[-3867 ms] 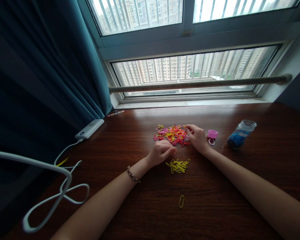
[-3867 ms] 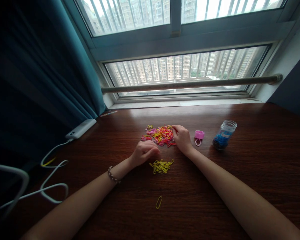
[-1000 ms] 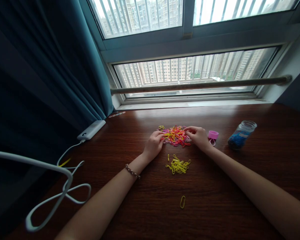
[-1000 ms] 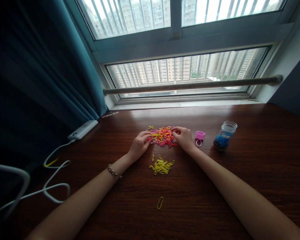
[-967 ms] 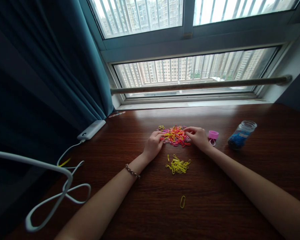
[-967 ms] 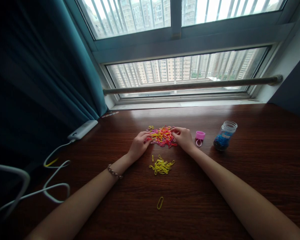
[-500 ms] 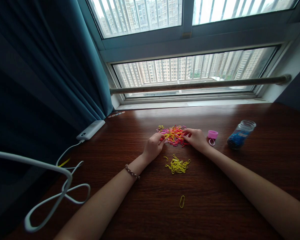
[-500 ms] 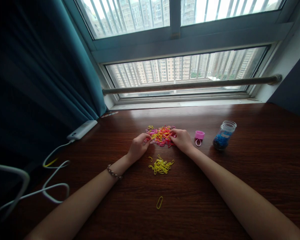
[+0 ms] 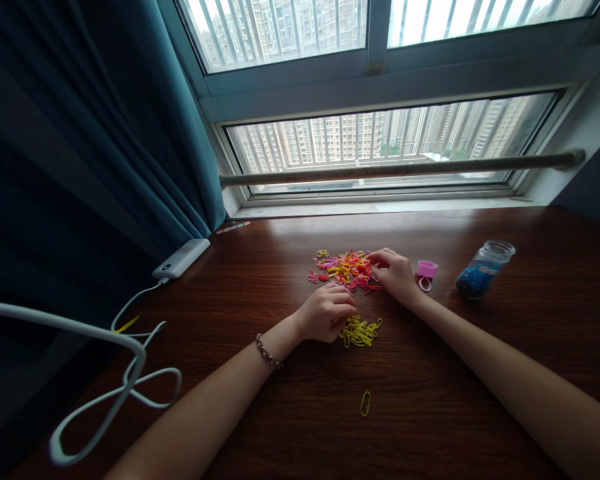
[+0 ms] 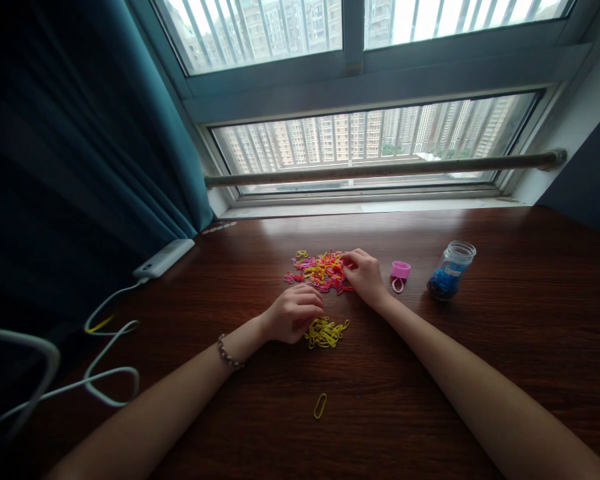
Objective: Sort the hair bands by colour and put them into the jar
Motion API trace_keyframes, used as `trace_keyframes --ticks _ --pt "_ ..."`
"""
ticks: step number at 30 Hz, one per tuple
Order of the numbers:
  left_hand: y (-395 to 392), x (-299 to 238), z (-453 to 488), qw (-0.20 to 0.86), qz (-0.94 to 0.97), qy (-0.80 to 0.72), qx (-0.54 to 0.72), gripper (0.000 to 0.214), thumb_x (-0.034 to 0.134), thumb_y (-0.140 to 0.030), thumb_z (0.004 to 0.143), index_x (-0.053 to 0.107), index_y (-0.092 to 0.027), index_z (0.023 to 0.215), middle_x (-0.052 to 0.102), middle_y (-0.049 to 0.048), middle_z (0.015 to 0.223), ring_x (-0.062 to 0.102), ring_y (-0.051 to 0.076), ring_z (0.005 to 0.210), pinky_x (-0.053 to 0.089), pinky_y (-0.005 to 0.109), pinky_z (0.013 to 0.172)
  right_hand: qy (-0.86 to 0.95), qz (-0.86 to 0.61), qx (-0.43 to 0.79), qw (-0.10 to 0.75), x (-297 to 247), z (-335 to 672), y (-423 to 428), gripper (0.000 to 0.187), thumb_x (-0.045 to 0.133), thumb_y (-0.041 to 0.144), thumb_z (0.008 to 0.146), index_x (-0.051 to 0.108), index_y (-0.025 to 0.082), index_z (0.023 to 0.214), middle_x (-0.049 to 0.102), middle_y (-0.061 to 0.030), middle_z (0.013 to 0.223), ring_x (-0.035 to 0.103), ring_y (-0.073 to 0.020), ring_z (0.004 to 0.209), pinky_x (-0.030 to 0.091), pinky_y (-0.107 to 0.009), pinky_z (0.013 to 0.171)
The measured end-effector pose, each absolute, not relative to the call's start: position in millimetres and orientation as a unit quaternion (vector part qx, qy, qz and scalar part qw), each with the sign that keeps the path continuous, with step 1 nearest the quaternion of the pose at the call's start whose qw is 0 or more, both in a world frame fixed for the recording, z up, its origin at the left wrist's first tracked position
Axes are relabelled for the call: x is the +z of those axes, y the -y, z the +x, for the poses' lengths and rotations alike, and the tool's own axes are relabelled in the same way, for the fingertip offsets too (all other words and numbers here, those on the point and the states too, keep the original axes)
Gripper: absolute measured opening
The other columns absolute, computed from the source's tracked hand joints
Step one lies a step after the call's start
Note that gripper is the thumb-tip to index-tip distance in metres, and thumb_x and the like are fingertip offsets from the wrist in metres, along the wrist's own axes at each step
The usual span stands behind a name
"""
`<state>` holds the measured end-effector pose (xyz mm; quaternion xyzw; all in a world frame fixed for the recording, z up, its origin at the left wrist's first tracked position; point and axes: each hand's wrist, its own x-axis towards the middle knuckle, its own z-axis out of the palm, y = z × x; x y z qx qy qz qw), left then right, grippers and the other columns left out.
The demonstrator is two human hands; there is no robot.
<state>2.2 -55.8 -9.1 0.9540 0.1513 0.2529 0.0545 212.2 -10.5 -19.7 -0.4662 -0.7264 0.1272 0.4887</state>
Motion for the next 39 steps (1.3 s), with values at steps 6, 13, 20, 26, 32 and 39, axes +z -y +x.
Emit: trace_keyframes --ticks 6,13,20,26,32,39 --pt "50 -9 -1 0.060 0.920 -0.227 0.312 0.013 0.050 -0.016 0.076 0.061 -0.019 0.083 0.064 0.0053 0.085 0.056 0.018 0.085 0.045 0.035 0.079 0.700 -0.486 0.156 0.499 -25 211 7 0.024 0.050 0.017 0.074 0.066 0.018 0.092 0.069 -0.0039 0.086 0.063 -0.0155 0.069 0.050 -0.028 0.066" --pt "27 -17 -12 -0.018 0.816 -0.424 0.392 0.017 0.050 -0.014 0.078 0.062 -0.020 0.088 0.064 0.0046 0.091 0.053 0.020 0.097 0.042 0.040 0.090 0.684 -0.497 0.193 0.498 -22 212 8 0.030 0.050 0.017 0.076 0.062 0.018 0.103 0.068 -0.0057 0.093 0.063 -0.0167 0.077 0.051 -0.030 0.073" --pt "20 -25 -13 -0.011 0.820 -0.453 0.350 0.024 0.049 -0.008 0.076 0.060 -0.019 0.095 0.063 0.0055 0.101 0.049 0.022 0.108 0.040 0.042 0.093 0.660 -0.489 0.239 0.518 -28 216 1 0.027 0.049 0.015 0.075 0.063 0.018 0.098 0.069 -0.0050 0.088 0.064 -0.0170 0.081 0.050 -0.031 0.077" --pt "22 -25 -12 -0.008 0.835 -0.434 0.338 0.021 0.049 -0.009 0.078 0.060 -0.019 0.093 0.063 0.0041 0.103 0.048 0.021 0.109 0.038 0.042 0.096 0.658 -0.487 0.245 0.519 -30 218 -2 0.038 0.042 0.007 0.068 0.066 0.018 0.095 0.069 -0.0040 0.087 0.063 -0.0159 0.078 0.050 -0.029 0.072" --pt "21 -27 -12 -0.005 0.834 -0.434 0.341 0.021 0.049 -0.009 0.078 0.060 -0.019 0.092 0.063 0.0041 0.102 0.049 0.021 0.109 0.037 0.042 0.096 0.644 -0.490 0.270 0.522 -23 217 2 0.040 0.037 0.009 0.066 0.065 0.016 0.094 0.069 -0.0052 0.084 0.061 -0.0140 0.067 0.048 -0.024 0.057" --pt "21 -27 -12 -0.006 0.837 -0.430 0.339 0.021 0.049 -0.009 0.078 0.060 -0.019 0.092 0.062 0.0046 0.102 0.049 0.021 0.108 0.037 0.043 0.097 0.641 -0.522 0.208 0.523 -24 219 2 0.029 0.049 0.013 0.069 0.065 0.017 0.092 0.070 -0.0046 0.081 0.065 -0.0173 0.075 0.051 -0.030 0.071"
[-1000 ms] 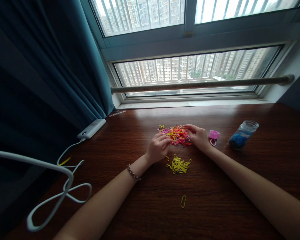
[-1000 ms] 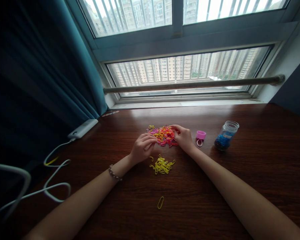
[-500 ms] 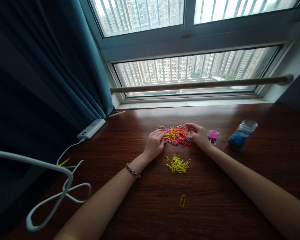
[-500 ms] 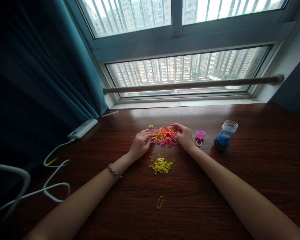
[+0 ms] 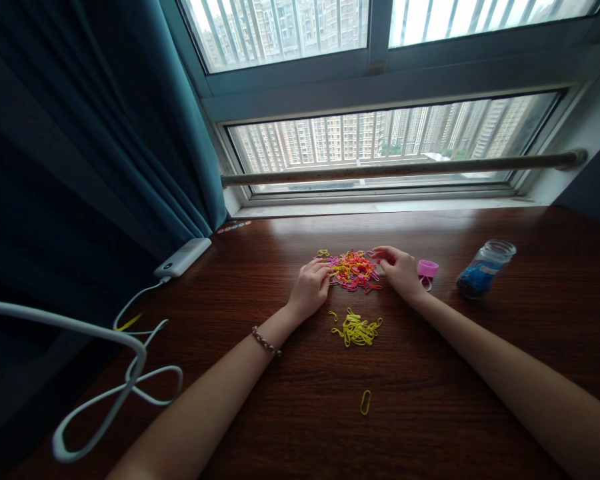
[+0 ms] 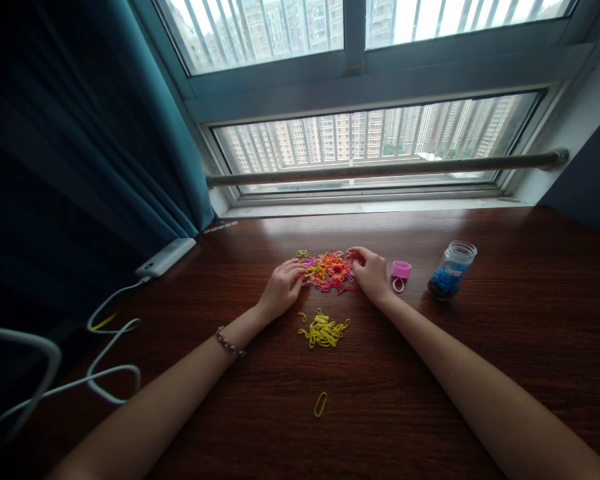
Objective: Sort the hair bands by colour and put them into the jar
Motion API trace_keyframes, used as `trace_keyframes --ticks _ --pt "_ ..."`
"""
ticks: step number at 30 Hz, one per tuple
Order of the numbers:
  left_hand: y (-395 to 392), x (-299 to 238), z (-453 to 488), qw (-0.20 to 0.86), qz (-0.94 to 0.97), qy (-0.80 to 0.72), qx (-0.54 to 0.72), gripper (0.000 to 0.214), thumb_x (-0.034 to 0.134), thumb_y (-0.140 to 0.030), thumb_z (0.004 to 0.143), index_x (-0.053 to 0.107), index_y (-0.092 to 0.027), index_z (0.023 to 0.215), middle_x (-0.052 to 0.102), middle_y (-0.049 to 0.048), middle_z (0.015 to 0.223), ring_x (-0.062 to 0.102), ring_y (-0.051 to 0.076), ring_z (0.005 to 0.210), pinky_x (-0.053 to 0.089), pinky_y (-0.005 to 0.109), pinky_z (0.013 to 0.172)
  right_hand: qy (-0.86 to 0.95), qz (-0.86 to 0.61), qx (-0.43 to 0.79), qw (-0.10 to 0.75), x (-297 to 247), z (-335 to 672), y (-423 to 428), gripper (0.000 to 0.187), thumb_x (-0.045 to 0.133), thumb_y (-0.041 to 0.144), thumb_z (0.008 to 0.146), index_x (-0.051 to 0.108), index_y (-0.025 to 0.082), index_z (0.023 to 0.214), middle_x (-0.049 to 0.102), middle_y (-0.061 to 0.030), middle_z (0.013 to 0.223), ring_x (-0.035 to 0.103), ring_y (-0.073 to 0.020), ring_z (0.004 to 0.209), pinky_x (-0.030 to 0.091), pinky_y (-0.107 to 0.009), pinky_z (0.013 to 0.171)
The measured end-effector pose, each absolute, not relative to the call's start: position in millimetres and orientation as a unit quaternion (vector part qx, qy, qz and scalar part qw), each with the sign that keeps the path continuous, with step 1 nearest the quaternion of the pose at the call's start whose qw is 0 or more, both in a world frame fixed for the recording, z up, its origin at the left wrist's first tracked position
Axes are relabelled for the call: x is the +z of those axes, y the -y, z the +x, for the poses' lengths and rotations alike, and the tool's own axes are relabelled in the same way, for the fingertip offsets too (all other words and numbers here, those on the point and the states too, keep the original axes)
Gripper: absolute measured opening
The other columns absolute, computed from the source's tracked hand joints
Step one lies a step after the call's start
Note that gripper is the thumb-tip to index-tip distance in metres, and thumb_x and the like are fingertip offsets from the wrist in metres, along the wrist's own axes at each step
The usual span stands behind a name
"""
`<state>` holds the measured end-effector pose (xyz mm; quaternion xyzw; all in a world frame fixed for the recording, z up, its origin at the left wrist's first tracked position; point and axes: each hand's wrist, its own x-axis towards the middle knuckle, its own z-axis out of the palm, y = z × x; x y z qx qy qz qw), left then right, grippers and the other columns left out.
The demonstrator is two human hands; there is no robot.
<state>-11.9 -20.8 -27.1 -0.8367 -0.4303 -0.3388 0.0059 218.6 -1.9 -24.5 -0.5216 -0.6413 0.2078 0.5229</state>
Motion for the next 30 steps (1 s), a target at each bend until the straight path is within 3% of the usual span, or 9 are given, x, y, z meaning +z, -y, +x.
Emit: trace_keyframes --ticks 7,13,17,22,27,30 --pt "20.6 -27.1 -12.1 0.010 -0.840 0.427 -0.334 0.020 0.049 -0.009 0.078 0.060 -0.018 0.091 0.062 0.0050 0.102 0.050 0.020 0.106 0.037 0.042 0.097 0.639 -0.538 0.196 0.514 -26.7 219.6 2.2 0.018 0.060 0.023 0.069 0.068 0.018 0.085 0.070 -0.0044 0.080 0.065 -0.0189 0.074 0.052 -0.031 0.072" --pt "20.4 -26.8 -12.0 0.010 -0.841 0.427 -0.332 0.020 0.049 -0.010 0.078 0.061 -0.019 0.091 0.062 0.0055 0.102 0.050 0.021 0.106 0.038 0.043 0.096 0.630 -0.562 0.121 0.522 -24.3 221.0 1.8 0.028 0.061 0.023 0.069 0.063 0.017 0.096 0.068 -0.0066 0.086 0.063 -0.0167 0.065 0.049 -0.032 0.070" --pt "20.7 -27.4 -12.1 0.010 -0.839 0.430 -0.333 0.021 0.049 -0.010 0.078 0.061 -0.019 0.092 0.062 0.0056 0.102 0.050 0.022 0.107 0.038 0.044 0.096 0.650 -0.572 0.082 0.495 -25.2 223.2 0.5 0.014 0.056 0.024 0.072 0.065 0.017 0.080 0.067 -0.0054 0.077 0.060 -0.0177 0.065 0.046 -0.030 0.064" --pt "20.6 -27.7 -12.0 0.005 -0.836 0.438 -0.331 0.021 0.048 -0.009 0.078 0.060 -0.019 0.092 0.062 0.0054 0.103 0.050 0.021 0.107 0.038 0.043 0.095 0.668 -0.581 0.056 0.463 -24.4 224.1 2.4 0.026 0.043 0.016 0.077 0.068 0.019 0.085 0.068 -0.0059 0.078 0.057 -0.0201 0.071 0.042 -0.031 0.067" --pt "20.7 -27.5 -11.9 -0.001 -0.839 0.435 -0.326 0.022 0.047 -0.008 0.079 0.060 -0.019 0.093 0.063 0.0047 0.103 0.049 0.021 0.109 0.037 0.043 0.096 0.699 -0.562 0.036 0.441 -23.7 224.8 4.8 0.038 0.038 0.004 0.068 0.069 0.021 0.083 0.068 -0.0028 0.082 0.050 -0.0214 0.078 0.039 -0.031 0.070" --pt "20.6 -27.8 -11.9 -0.002 -0.841 0.434 -0.322 0.023 0.045 -0.008 0.079 0.060 -0.019 0.094 0.064 0.0045 0.102 0.049 0.021 0.111 0.037 0.044 0.096 0.701 -0.572 0.030 0.426 -25.0 225.3 5.2 0.038 0.038 0.002 0.065 0.068 0.022 0.076 0.066 -0.0022 0.073 0.047 -0.0219 0.076 0.037 -0.031 0.068"
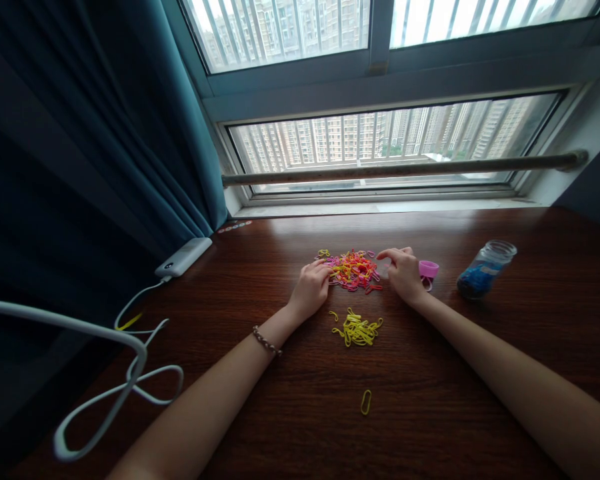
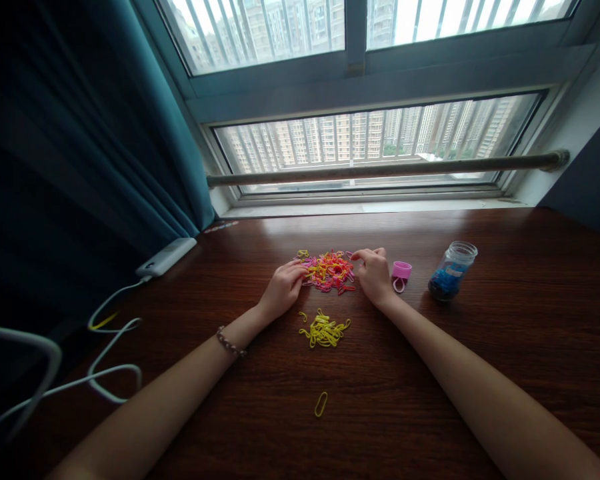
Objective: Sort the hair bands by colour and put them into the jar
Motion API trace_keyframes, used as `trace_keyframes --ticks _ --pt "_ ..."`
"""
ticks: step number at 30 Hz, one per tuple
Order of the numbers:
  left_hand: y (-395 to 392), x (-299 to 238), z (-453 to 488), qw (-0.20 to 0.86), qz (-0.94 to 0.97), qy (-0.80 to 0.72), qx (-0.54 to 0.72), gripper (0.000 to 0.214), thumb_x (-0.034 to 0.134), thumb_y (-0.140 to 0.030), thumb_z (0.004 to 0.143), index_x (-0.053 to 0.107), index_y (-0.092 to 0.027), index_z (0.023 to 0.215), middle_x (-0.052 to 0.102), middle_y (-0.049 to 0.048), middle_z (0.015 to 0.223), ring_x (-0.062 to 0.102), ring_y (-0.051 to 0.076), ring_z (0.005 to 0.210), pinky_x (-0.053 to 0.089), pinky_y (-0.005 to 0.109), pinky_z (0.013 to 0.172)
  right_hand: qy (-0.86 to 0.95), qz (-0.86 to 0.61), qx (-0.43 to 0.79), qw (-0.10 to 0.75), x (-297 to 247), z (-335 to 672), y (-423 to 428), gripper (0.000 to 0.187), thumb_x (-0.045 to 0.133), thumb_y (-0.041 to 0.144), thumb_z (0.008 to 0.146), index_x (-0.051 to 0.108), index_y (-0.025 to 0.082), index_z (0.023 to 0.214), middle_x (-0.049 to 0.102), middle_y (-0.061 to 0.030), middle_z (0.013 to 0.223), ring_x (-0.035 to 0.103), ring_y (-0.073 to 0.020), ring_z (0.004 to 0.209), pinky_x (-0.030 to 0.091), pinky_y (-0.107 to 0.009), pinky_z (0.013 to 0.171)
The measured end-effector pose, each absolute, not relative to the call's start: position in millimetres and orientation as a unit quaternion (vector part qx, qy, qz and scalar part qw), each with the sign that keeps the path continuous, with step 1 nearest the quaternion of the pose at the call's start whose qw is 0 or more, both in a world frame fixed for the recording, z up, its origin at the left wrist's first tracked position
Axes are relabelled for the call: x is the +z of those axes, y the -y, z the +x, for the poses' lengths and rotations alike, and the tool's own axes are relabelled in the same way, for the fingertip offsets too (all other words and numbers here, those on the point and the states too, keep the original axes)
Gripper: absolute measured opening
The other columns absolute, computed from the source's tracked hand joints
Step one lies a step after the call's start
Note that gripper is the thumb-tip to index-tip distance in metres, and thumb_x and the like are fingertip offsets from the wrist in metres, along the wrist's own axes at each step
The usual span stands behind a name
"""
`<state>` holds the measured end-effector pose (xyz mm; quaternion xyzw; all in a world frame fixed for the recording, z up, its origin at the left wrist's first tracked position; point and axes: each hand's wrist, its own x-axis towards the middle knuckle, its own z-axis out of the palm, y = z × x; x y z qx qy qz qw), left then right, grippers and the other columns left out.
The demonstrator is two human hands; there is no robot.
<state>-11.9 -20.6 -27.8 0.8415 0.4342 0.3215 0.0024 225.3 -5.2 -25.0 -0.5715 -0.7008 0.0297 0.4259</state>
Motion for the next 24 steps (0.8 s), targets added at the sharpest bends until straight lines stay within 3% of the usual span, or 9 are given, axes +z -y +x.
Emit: trace_keyframes --ticks 4,9,12,20,24 --pt "21 -28 -12 0.003 0.840 -0.437 0.322 0.024 0.044 -0.007 0.080 0.060 -0.019 0.094 0.063 0.0047 0.103 0.049 0.021 0.110 0.037 0.044 0.095 0.696 -0.583 0.021 0.420 -24 225 6 0.037 0.037 0.002 0.065 0.067 0.022 0.071 0.063 -0.0028 0.064 0.046 -0.0223 0.075 0.037 -0.031 0.066" --pt "21 -27 -12 0.014 0.839 -0.440 0.320 0.025 0.044 -0.004 0.077 0.062 -0.019 0.087 0.063 0.0043 0.101 0.049 0.020 0.109 0.037 0.042 0.096 0.704 -0.526 0.048 0.475 -21 224 7 0.038 0.038 0.003 0.068 0.067 0.020 0.087 0.066 -0.0034 0.081 0.054 -0.0196 0.076 0.042 -0.030 0.069" --pt "22 -27 -13 0.027 0.849 -0.437 0.294 0.026 0.044 -0.003 0.077 0.063 -0.020 0.085 0.064 0.0029 0.099 0.047 0.021 0.111 0.035 0.044 0.097 0.729 -0.470 0.086 0.491 -22 222 6 0.031 0.042 0.005 0.070 0.068 0.019 0.080 0.067 -0.0034 0.082 0.059 -0.0177 0.077 0.045 -0.029 0.072" --pt "19 -30 -13 0.017 0.821 -0.452 0.348 0.027 0.046 -0.004 0.076 0.061 -0.017 0.094 0.060 0.0073 0.100 0.053 0.019 0.098 0.042 0.037 0.090 0.796 -0.407 0.084 0.440 -23 214 8 0.026 0.051 0.004 0.065 0.067 0.019 0.077 0.065 -0.0045 0.084 0.055 -0.0195 0.084 0.046 -0.032 0.076" --pt "19 -28 -14 0.018 0.789 -0.477 0.386 0.017 0.054 -0.007 0.073 0.060 -0.015 0.087 0.060 0.0073 0.092 0.055 0.020 0.091 0.046 0.035 0.084 0.817 -0.399 0.085 0.408 -26 214 7 0.017 0.055 0.007 0.067 0.066 0.020 0.067 0.065 -0.0039 0.079 0.052 -0.0194 0.083 0.045 -0.032 0.076"
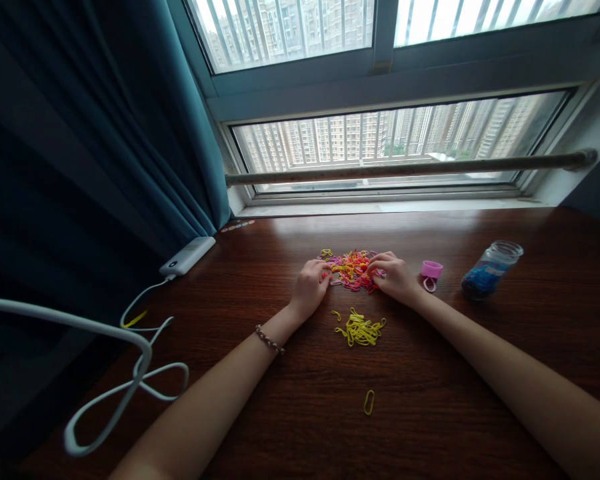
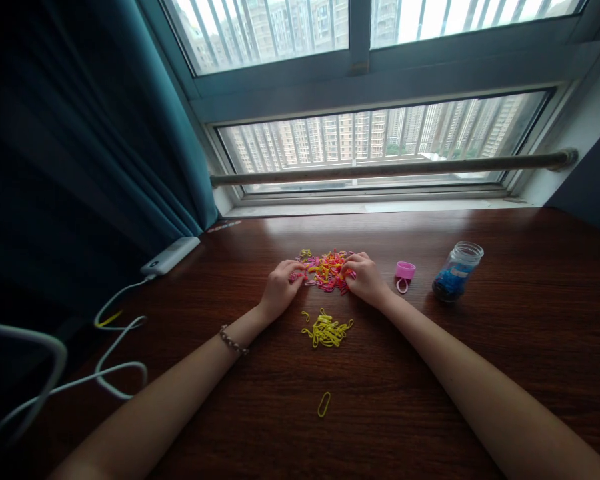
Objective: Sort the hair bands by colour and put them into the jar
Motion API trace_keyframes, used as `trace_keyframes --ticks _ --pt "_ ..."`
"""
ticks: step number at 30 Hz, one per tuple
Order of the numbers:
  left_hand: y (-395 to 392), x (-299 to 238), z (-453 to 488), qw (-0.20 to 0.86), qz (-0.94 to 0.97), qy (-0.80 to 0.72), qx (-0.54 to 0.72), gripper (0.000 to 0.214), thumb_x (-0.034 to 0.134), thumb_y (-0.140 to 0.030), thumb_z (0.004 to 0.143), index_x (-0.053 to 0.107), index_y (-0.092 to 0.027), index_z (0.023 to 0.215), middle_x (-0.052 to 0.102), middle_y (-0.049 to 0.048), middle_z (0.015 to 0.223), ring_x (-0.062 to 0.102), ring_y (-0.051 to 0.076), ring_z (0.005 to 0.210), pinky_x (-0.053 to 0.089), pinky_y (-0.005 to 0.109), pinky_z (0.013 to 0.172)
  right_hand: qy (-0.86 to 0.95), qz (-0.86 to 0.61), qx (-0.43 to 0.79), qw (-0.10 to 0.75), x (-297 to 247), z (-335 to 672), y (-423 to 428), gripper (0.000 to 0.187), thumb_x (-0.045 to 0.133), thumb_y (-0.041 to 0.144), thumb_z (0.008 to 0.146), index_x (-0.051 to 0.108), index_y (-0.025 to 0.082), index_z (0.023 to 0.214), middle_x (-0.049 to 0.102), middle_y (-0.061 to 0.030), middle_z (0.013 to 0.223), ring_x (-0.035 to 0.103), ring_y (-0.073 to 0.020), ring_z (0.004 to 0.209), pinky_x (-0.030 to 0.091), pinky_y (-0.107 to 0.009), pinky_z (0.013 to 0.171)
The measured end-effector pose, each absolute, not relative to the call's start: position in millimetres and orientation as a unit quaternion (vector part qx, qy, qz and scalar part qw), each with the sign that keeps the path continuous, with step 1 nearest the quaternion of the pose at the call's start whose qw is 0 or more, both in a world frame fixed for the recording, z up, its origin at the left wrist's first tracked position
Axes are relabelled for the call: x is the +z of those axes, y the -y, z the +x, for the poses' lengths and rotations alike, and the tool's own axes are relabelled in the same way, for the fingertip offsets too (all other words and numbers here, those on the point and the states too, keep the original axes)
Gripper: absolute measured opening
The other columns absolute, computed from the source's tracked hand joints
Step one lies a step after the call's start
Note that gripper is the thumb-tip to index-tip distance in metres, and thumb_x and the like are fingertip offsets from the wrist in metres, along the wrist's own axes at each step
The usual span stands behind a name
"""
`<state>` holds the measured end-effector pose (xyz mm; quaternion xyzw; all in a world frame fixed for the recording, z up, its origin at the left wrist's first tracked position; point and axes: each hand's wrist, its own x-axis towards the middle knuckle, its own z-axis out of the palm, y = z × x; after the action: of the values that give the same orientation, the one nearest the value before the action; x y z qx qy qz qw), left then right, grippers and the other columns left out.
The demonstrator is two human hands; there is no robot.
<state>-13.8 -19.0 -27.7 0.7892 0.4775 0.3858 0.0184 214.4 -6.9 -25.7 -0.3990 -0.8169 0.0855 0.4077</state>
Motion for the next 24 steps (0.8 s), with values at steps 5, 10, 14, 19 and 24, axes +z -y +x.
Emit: trace_keyframes --ticks 5,10,14,19,24 --pt "21 -25 -13 0.041 0.772 -0.491 0.402 0.007 0.055 -0.010 0.074 0.057 -0.016 0.076 0.062 0.0037 0.078 0.059 0.018 0.079 0.048 0.032 0.074 0.796 -0.434 0.072 0.416 -27 216 5 0.009 0.057 0.015 0.072 0.065 0.019 0.068 0.065 -0.0044 0.078 0.053 -0.0198 0.081 0.044 -0.032 0.073" --pt "31 -18 -9 0.122 0.796 -0.408 0.430 0.012 0.056 -0.017 0.076 0.059 -0.017 0.088 0.065 0.0047 0.084 0.061 0.016 0.077 0.049 0.029 0.073 0.725 -0.518 0.101 0.444 -24 217 4 0.009 0.055 0.021 0.074 0.063 0.017 0.076 0.064 -0.0047 0.073 0.058 -0.0176 0.068 0.044 -0.029 0.064" --pt "46 -11 -4 0.202 0.846 -0.299 0.393 0.016 0.056 -0.017 0.076 0.060 -0.016 0.092 0.067 0.0045 0.078 0.062 0.015 0.074 0.049 0.028 0.075 0.673 -0.525 0.172 0.492 -24 220 2 0.013 0.052 0.021 0.076 0.062 0.017 0.084 0.067 -0.0043 0.073 0.062 -0.0169 0.067 0.046 -0.028 0.062" --pt "41 -12 -8 0.162 0.822 -0.359 0.410 0.016 0.050 -0.021 0.081 0.063 -0.016 0.090 0.066 0.0033 0.068 0.061 0.015 0.069 0.048 0.029 0.072 0.627 -0.495 0.284 0.531 -20 218 4 0.022 0.054 0.032 0.076 0.062 0.015 0.088 0.067 -0.0061 0.074 0.062 -0.0159 0.061 0.048 -0.028 0.057" --pt "20 -21 -16 0.048 0.796 -0.463 0.388 0.017 0.050 -0.019 0.080 0.064 -0.020 0.090 0.064 0.0051 0.096 0.054 0.020 0.098 0.043 0.038 0.089 0.643 -0.379 0.483 0.458 -1 206 22 0.030 0.067 0.036 0.065 0.064 0.013 0.085 0.065 -0.0038 0.070 0.057 -0.0113 0.055 0.047 -0.024 0.051"
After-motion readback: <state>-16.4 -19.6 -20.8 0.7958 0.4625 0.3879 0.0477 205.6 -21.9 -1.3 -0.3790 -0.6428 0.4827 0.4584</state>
